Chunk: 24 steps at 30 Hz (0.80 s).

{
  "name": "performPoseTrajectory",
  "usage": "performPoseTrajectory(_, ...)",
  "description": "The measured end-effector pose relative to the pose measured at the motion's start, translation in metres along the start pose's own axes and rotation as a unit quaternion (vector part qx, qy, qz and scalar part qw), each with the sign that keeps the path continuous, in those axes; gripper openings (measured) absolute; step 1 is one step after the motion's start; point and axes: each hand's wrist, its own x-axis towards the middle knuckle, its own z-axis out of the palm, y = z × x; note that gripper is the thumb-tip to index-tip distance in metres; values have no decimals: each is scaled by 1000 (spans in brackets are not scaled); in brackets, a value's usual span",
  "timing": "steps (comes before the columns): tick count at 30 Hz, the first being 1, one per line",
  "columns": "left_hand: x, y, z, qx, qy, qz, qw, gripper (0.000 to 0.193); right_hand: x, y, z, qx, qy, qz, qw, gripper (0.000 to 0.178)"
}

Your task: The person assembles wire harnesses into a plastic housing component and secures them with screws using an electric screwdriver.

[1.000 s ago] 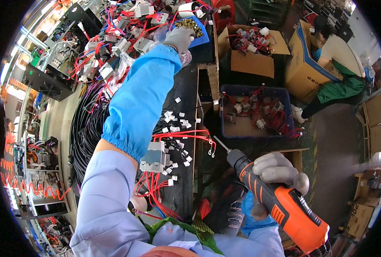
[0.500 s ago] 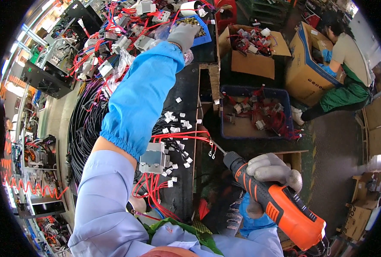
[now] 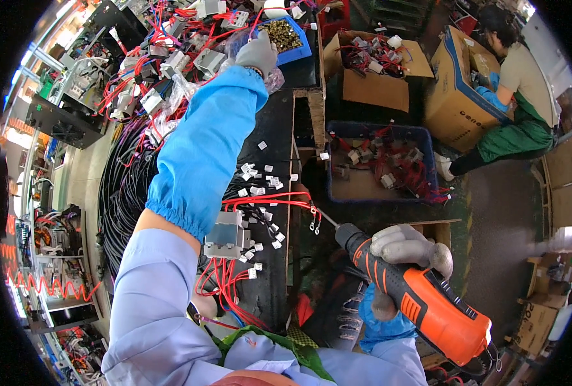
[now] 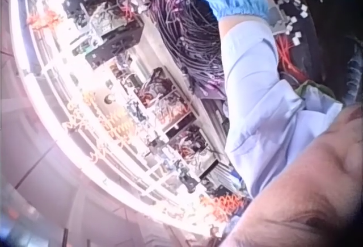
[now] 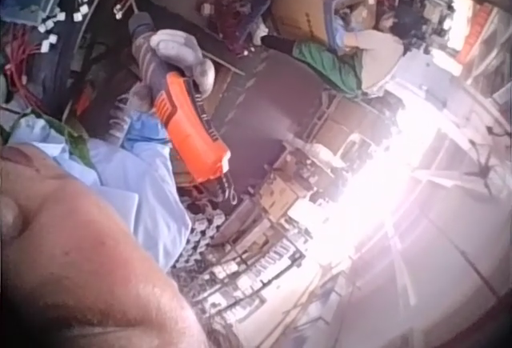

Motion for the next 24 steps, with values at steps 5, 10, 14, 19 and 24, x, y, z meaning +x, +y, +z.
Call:
performPoseTrajectory(5,-5,-12,-10,-2,-18,18,1000,32,2,5,-6,18,-41,-25,999,99)
performPoseTrajectory(10,-24,-15,-7,-7,-23,93,995,30,6,-7,1,-20,1,1,1000,98)
performPoseTrajectory(14,-31,-27,-13,-33,-7,112,993,33,4,-7,-8,-3,-13,-2,1000,97)
performPoseTrajectory(19,-9,-22,-31,16,-65,121,990,42,-4,-13,-3,-25,63,28,997,97)
performPoseTrajectory(24,5,-11,-33,69,26,142,987,31,-2,-13,-6,-30,33,44,998,96)
